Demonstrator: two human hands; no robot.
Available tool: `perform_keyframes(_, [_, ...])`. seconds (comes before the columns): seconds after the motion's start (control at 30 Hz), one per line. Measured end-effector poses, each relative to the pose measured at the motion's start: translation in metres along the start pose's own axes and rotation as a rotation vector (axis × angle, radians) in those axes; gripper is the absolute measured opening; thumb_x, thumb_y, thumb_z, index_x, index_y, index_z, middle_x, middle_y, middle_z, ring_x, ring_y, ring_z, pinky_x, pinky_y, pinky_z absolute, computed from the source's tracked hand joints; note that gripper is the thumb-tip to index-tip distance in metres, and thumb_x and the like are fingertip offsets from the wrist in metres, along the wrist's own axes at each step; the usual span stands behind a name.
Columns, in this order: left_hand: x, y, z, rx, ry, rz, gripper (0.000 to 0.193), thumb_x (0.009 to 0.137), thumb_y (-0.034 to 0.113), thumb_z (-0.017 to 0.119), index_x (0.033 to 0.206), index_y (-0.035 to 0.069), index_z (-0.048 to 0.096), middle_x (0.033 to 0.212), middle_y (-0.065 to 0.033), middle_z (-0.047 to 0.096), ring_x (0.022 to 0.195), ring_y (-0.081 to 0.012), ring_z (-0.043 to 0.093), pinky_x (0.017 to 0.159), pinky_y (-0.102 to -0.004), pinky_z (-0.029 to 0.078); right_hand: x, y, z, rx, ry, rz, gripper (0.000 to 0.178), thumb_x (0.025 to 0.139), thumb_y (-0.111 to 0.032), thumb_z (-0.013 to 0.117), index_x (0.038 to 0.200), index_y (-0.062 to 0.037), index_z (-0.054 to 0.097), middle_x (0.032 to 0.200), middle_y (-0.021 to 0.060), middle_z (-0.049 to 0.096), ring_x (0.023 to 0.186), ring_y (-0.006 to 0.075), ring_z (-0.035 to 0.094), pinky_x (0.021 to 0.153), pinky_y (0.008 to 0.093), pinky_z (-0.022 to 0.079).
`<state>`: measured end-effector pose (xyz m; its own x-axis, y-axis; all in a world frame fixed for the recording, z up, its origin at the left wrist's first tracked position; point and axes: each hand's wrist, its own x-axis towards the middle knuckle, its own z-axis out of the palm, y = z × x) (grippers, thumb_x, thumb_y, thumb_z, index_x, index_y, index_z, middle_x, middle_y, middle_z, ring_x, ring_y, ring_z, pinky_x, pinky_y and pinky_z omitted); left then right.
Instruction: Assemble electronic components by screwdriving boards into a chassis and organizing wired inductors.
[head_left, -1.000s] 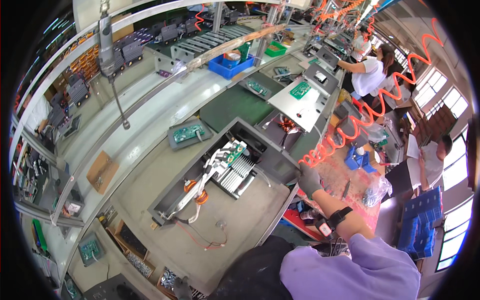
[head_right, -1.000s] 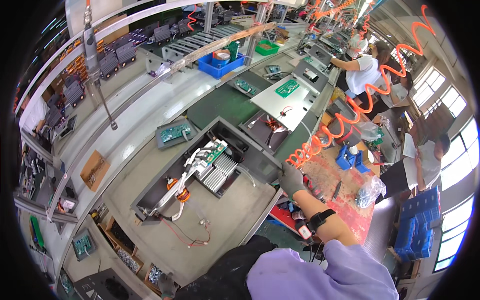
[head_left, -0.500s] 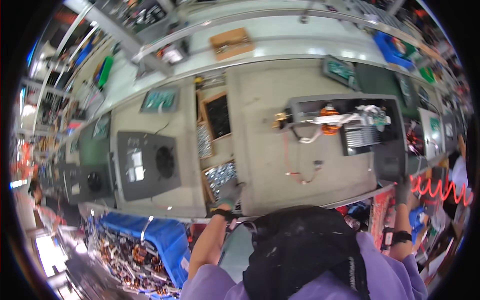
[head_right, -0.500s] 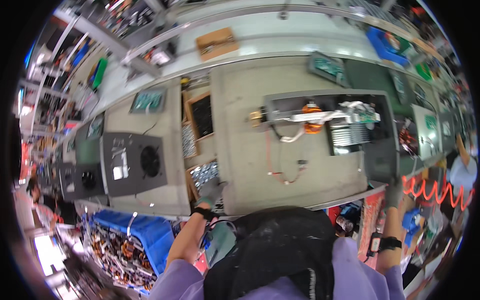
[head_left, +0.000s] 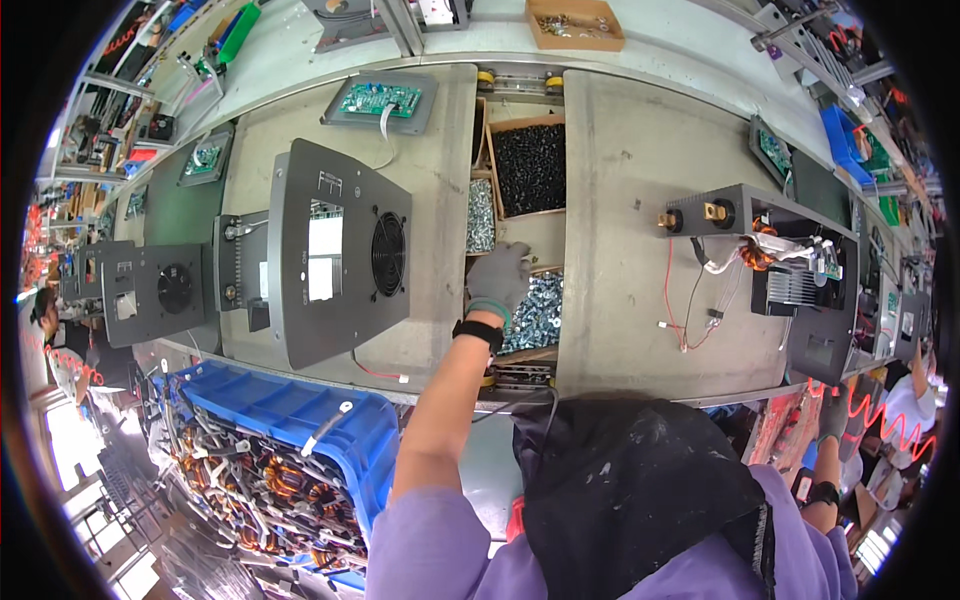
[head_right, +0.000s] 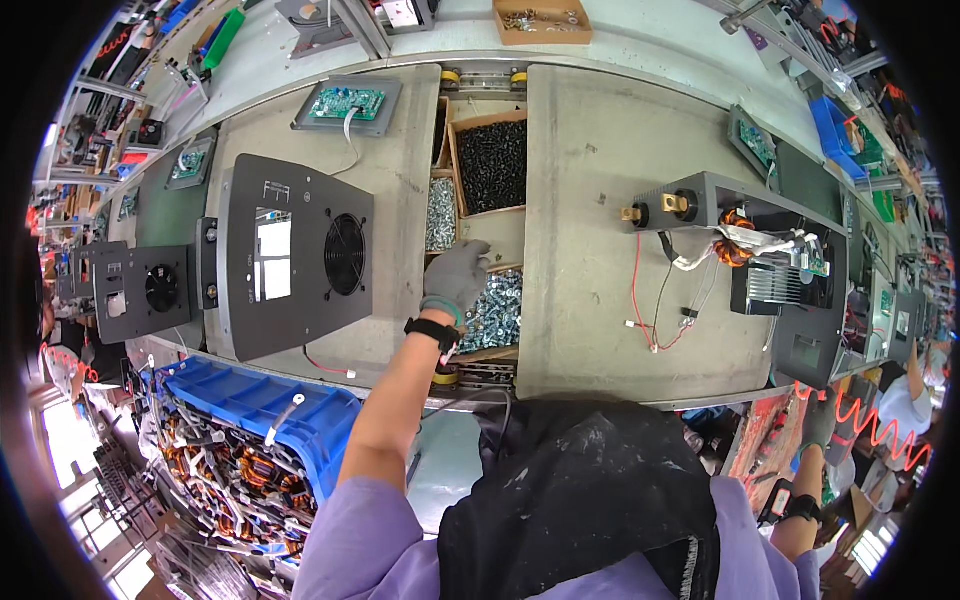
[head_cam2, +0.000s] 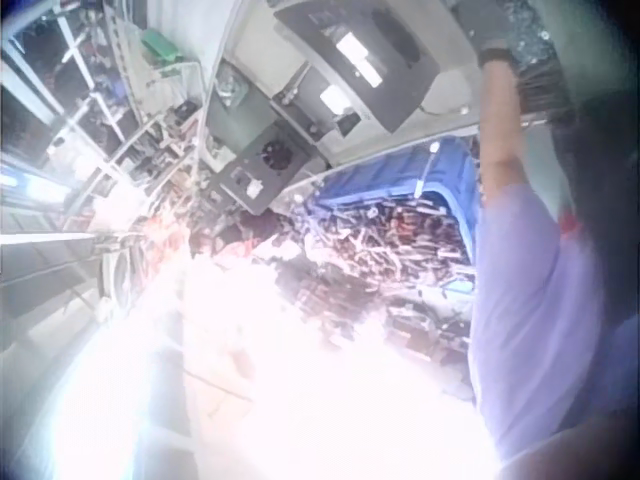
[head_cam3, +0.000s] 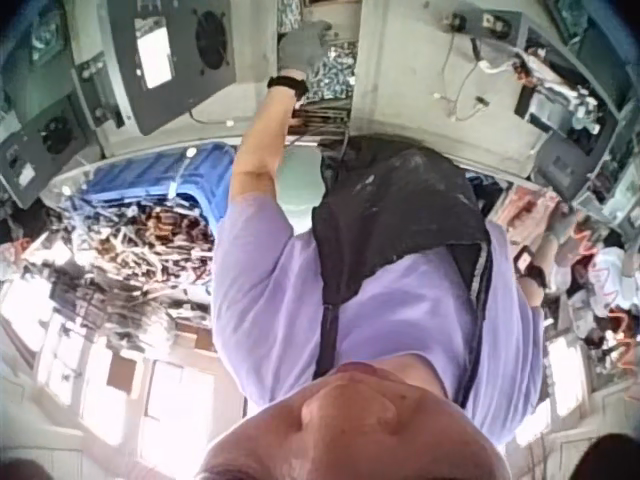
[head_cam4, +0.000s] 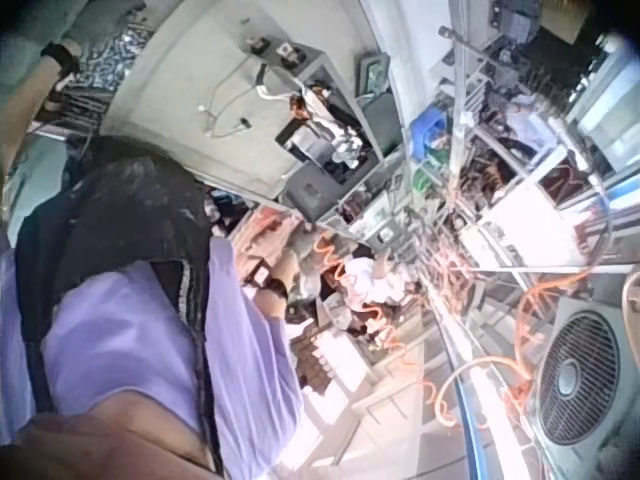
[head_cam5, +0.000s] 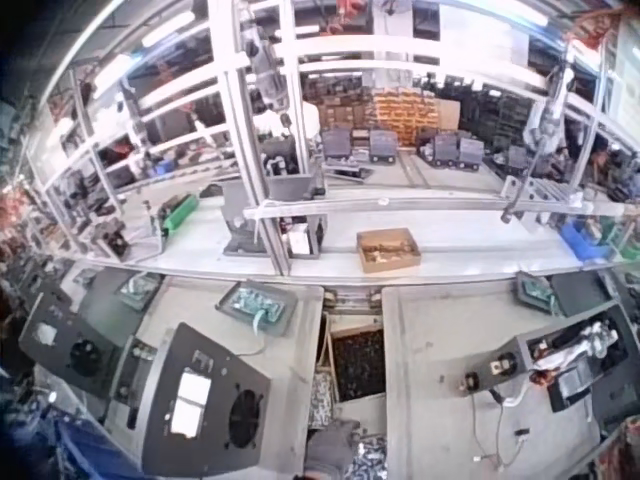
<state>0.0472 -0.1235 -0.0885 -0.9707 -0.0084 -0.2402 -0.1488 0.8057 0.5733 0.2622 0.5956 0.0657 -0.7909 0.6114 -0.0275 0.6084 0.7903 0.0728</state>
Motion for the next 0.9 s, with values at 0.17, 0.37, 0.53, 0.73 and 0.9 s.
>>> perform_keyframes(0.17, [0.004, 0.01, 0.019, 0.337, -0.251, 0.441, 0.042, 0.082, 0.025, 0.057, 0.123, 0.016, 0.053, 0.121, -0.0117, 0.05, 0.117, -0.0292, 0.045, 0.091, -0.0454, 0.04, -0.054, -0.039, -0.015, -0.152, -0.136, 0.131, 0.051, 0.087, -0.031, 0.054, 0.128, -0.0041, 0.041, 0.118, 0.0242, 0.057, 0.105, 0.0386, 0.057, 0.088, 0.0458, 0.043])
perform_keyframes(0.37, [0.019, 0.002, 0.01, 0.288, -0.361, 0.508, 0.034, 0.086, 0.02, 0.054, 0.119, 0.017, 0.058, 0.118, -0.0105, 0.054, 0.112, -0.0283, 0.051, 0.092, -0.0431, 0.04, -0.093, -0.057, -0.003, -0.064, -0.158, 0.088, 0.044, 0.086, -0.032, 0.059, 0.121, -0.0073, 0.05, 0.097, 0.0193, 0.063, 0.093, 0.0352, 0.061, 0.08, 0.0412, 0.046])
perform_keyframes(0.53, [0.003, -0.033, -0.002, -0.489, -0.145, 0.155, 0.027, 0.085, 0.008, 0.055, 0.111, 0.006, 0.062, 0.103, -0.0131, 0.062, 0.096, -0.0287, 0.06, 0.086, -0.0344, 0.047, -0.1, -0.101, -0.002, 0.012, -0.191, 0.106, 0.04, 0.086, -0.03, 0.059, 0.118, -0.0069, 0.051, 0.096, 0.0191, 0.064, 0.09, 0.0341, 0.062, 0.078, 0.0402, 0.047])
perform_keyframes(0.73, [-0.033, -0.021, -0.007, -0.234, 0.021, 0.222, 0.026, 0.085, 0.011, 0.055, 0.109, 0.006, 0.062, 0.103, -0.0159, 0.063, 0.097, -0.0339, 0.059, 0.085, -0.0392, 0.047, -0.11, -0.114, 0.015, 0.058, -0.154, 0.056, 0.027, 0.084, -0.021, 0.062, 0.106, -0.0074, 0.055, 0.092, 0.0147, 0.064, 0.084, 0.0285, 0.064, 0.073, 0.0402, 0.049])
perform_keyframes(0.9, [-0.071, 0.022, -0.007, 0.027, 0.046, 0.333, 0.049, 0.079, 0.02, 0.061, 0.124, 0.005, 0.052, 0.123, -0.0198, 0.05, 0.114, -0.0389, 0.047, 0.097, -0.0477, 0.037, -0.125, -0.123, 0.034, 0.049, -0.215, 0.161, 0.028, 0.085, -0.033, 0.056, 0.099, -0.0091, 0.058, 0.097, 0.0224, 0.063, 0.091, 0.0404, 0.061, 0.079, 0.0475, 0.047])
